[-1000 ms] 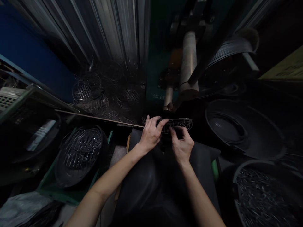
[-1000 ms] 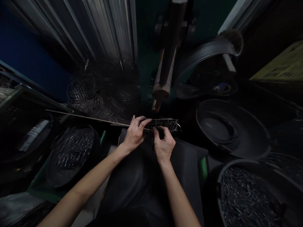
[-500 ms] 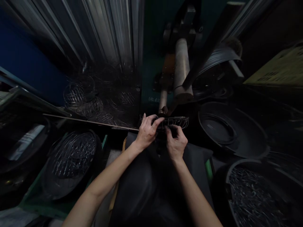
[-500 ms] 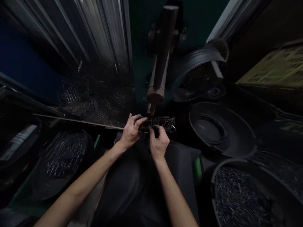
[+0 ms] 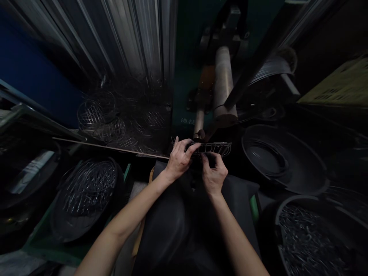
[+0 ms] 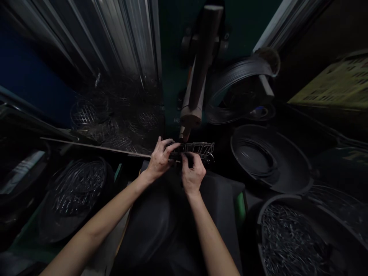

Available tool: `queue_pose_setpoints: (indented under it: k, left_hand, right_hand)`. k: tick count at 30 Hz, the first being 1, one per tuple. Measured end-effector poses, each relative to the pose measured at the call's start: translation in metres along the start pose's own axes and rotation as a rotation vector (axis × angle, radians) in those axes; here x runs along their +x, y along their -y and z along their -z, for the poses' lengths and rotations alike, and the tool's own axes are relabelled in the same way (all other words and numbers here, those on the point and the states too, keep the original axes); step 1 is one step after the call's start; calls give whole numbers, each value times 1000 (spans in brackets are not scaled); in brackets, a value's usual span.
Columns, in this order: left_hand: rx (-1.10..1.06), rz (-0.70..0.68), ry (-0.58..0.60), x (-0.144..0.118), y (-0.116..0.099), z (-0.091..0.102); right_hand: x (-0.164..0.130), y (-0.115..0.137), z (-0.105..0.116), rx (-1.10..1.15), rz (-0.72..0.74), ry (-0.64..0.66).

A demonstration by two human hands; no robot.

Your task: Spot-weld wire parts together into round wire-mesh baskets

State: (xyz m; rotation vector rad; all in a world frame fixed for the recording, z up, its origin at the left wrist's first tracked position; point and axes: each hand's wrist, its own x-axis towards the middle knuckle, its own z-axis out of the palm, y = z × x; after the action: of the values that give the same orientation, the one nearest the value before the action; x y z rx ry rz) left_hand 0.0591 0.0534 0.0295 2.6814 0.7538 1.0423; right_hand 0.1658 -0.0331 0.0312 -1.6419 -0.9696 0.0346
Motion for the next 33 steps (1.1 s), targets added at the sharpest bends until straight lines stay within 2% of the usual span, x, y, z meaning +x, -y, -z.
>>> queue_pose_setpoints:
  k: [13,20,25,27,29,31,33]
  left_hand:
    - [14,-21,-35,6,8,-3]
    - [34,-63,-14,8,12,2]
    - [-18,-92,-24,9,16,1]
    - [-43,-104,-49,9,16,1]
    - [-68,-89,-58,9,12,4]
    - [-94,-24,-46,6,2,12]
    - [-120,59,11,1,-15,24]
  right_hand:
    - [7,-5,-7,-7,7,0]
    - [7,-9,-9,-77,125,-28]
    - [7,1,-10,-80,95,0]
    - [5,8,8,-82,64,-3]
    - [-4,11,45,-122,22,-33]
    - [-20,2,99,-238,-62,-82]
    - [-41,-21,165,-426,-252,-125]
